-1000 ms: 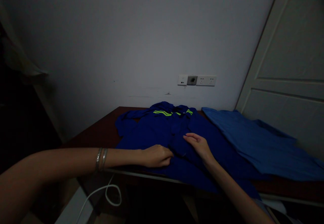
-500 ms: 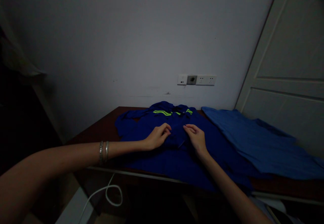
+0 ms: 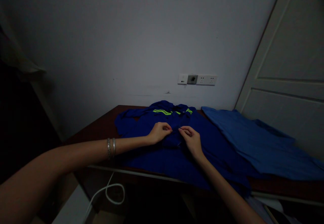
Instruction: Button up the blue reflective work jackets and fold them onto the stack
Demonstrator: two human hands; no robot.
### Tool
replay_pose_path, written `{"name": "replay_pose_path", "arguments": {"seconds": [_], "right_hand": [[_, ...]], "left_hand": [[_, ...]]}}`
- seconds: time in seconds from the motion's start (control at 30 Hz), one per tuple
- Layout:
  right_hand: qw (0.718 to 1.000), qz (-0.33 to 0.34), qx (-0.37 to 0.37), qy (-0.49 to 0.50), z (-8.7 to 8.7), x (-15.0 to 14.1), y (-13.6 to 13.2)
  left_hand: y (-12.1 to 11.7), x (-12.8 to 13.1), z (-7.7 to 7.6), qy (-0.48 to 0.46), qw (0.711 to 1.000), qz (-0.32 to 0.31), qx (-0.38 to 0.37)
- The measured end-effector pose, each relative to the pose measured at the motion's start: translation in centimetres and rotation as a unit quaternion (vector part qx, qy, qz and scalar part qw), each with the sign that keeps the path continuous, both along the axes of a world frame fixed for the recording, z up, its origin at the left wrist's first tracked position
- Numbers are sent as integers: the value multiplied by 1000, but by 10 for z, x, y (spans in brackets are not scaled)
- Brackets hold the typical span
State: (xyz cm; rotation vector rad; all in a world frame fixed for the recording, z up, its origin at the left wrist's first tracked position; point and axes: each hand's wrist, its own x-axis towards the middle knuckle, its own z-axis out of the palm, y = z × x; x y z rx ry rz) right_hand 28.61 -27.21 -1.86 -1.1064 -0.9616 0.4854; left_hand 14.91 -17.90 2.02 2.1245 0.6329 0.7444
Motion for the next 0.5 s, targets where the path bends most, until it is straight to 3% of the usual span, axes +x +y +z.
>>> {"name": "replay_pose_path", "arguments": {"seconds": [0.3, 0.5], "right_hand": [[1000, -22, 11, -6, -8, 0, 8], [999, -36, 12, 3, -8, 0, 9]], "left_hand": [[-3, 11, -9, -68, 986, 5, -149], [0, 12, -16, -81, 984, 8, -157]]}}
